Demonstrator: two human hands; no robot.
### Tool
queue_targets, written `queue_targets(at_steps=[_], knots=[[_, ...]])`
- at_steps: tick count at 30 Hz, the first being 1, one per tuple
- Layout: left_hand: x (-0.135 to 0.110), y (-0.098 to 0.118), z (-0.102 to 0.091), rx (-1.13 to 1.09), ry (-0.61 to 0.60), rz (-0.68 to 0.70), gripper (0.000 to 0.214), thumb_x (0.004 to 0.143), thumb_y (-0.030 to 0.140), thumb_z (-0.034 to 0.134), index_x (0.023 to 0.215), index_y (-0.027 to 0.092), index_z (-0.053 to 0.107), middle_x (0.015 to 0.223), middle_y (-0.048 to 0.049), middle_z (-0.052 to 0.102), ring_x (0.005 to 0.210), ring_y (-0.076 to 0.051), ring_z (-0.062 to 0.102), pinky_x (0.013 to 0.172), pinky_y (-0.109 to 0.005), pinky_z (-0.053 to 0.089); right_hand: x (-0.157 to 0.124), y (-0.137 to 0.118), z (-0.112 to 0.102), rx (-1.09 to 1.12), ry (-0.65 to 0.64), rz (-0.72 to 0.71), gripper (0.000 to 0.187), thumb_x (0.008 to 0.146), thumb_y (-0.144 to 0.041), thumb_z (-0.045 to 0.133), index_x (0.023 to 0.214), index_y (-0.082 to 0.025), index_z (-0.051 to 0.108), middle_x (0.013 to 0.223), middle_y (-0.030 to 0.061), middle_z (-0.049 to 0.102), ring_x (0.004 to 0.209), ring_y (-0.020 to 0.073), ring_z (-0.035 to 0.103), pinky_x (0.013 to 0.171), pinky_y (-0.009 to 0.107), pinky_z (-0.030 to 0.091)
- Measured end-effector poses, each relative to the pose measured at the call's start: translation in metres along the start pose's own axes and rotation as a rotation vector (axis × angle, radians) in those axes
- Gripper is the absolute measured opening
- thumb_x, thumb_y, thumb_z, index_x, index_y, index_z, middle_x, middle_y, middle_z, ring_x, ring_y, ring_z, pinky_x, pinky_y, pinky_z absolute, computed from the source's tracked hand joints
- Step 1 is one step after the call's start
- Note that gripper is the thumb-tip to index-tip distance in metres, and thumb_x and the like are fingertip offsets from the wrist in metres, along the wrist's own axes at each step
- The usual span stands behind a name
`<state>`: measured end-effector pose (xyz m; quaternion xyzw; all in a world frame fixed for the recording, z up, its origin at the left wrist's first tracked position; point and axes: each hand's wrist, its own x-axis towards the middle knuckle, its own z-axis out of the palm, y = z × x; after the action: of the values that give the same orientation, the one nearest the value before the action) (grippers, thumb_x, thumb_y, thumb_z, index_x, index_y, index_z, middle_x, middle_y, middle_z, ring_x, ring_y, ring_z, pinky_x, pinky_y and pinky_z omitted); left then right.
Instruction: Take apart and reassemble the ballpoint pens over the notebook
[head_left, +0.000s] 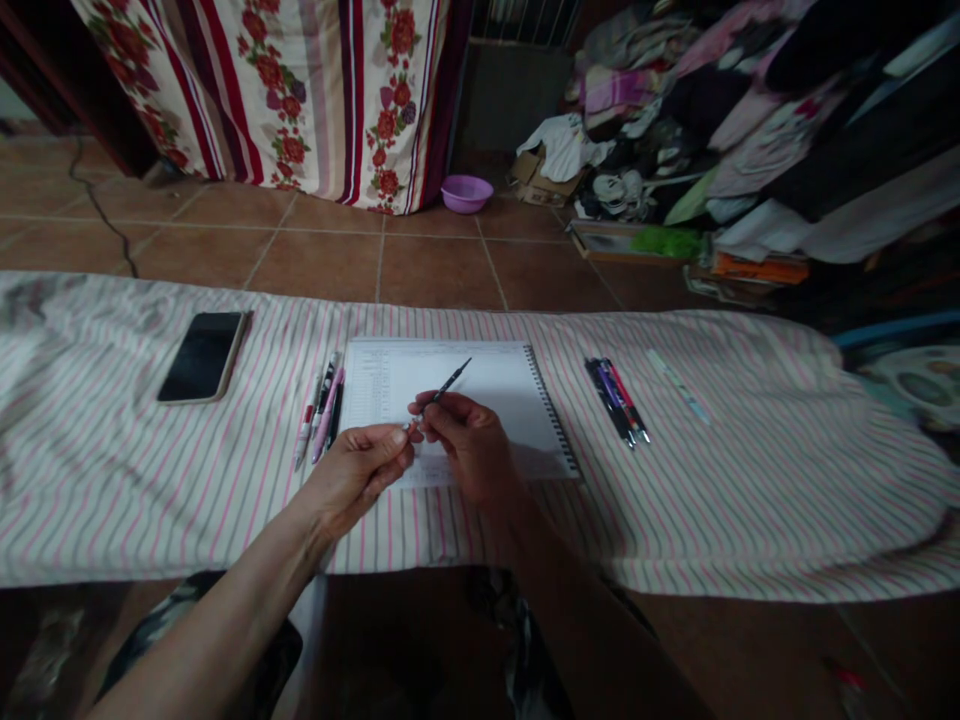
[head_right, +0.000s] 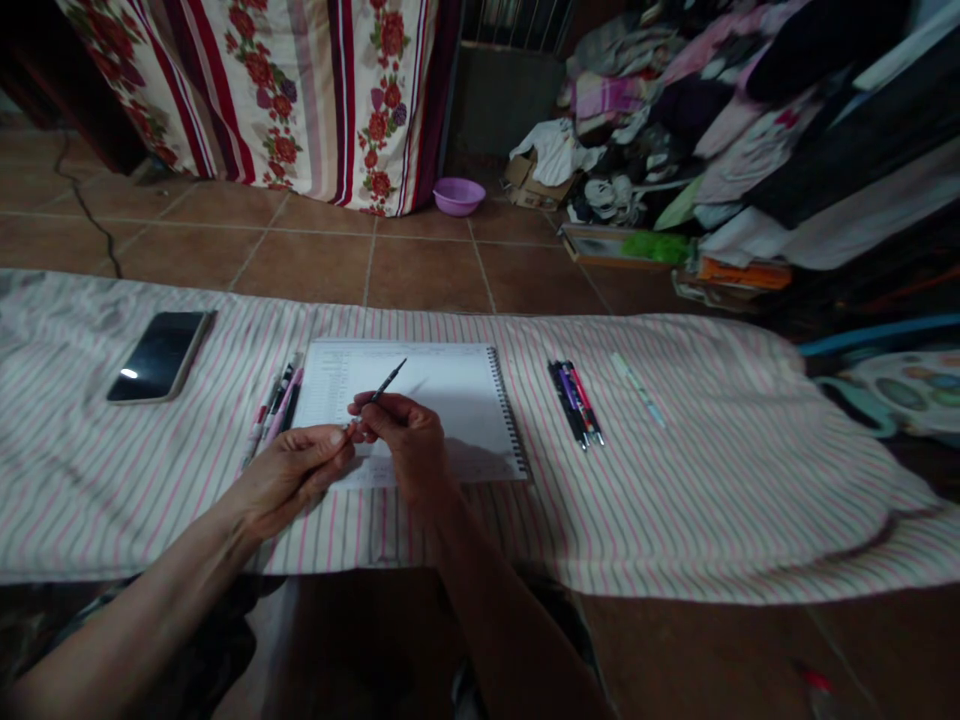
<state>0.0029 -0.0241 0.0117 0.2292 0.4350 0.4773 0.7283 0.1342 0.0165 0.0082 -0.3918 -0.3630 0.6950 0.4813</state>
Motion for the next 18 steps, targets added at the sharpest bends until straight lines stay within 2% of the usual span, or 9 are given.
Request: queue_targets(at_steps=[3,6,10,12,15,18], knots=[[-0.002,-0.002,0.005,0.116,0.023,0.129,0.023,0.072,0.03,0.065,0.06,0.01,0.062,0.053,0.002,0.046,0.045,-0.003,0.03,0.041,-0.018,0.024,-0.001,0.001,0.005,-0.034,0.055,-0.04,0.011,0.064,-0.023,0.067,0.075,-0.019,0.068,0.072,0.0001,0.069,0.052,0.007,0.05,0.053,0.022,0.04],[-0.003,-0.003,0.011,0.228,0.081,0.219,0.025,0.072,0.031,0.064,0.056,0.011,0.059,0.047,0.0036,0.043,0.044,-0.004,0.03,0.041,-0.02,0.021,-0.003,0.001,0.008,-0.058,0.106,-0.065,0.01,0.065,-0.023,0.066,0.074,-0.018,0.067,0.071,0.0005,0.068,0.051,0.0072,0.05,0.05,0.022,0.037],[-0.004,-0.006,0.015,0.275,0.192,0.261,0.02,0.067,0.031,0.067,0.07,0.011,0.064,0.047,0.0039,0.046,0.044,-0.006,0.035,0.043,-0.022,0.024,-0.004,0.002,0.008,-0.088,0.153,-0.061,0.012,0.065,-0.024,0.066,0.075,-0.018,0.067,0.072,0.001,0.068,0.051,0.007,0.049,0.048,0.021,0.036],[-0.004,-0.008,0.013,0.227,0.149,0.226,0.022,0.069,0.032,0.066,0.074,0.011,0.065,0.047,0.0039,0.047,0.042,-0.005,0.033,0.042,-0.021,0.022,-0.004,0.002,0.006,-0.065,0.102,-0.041,0.012,0.065,-0.025,0.067,0.075,-0.018,0.067,0.073,0.0015,0.069,0.052,0.0072,0.051,0.047,0.021,0.035],[-0.004,-0.009,0.007,0.077,0.005,0.095,0.022,0.073,0.032,0.063,0.073,0.01,0.064,0.05,0.0026,0.047,0.043,-0.003,0.031,0.04,-0.018,0.02,-0.002,0.0,0.0,0.0,-0.024,0.007,0.012,0.067,-0.026,0.066,0.077,-0.019,0.069,0.078,0.0019,0.069,0.051,0.0059,0.051,0.044,0.02,0.031],[-0.003,-0.006,0.003,-0.052,-0.064,-0.029,0.018,0.07,0.027,0.067,0.069,0.009,0.062,0.052,0.002,0.047,0.046,-0.003,0.034,0.04,-0.016,0.022,-0.001,-0.002,-0.005,0.053,-0.092,0.061,0.014,0.068,-0.026,0.066,0.08,-0.021,0.07,0.081,0.0022,0.07,0.05,0.0044,0.048,0.042,0.019,0.027]])
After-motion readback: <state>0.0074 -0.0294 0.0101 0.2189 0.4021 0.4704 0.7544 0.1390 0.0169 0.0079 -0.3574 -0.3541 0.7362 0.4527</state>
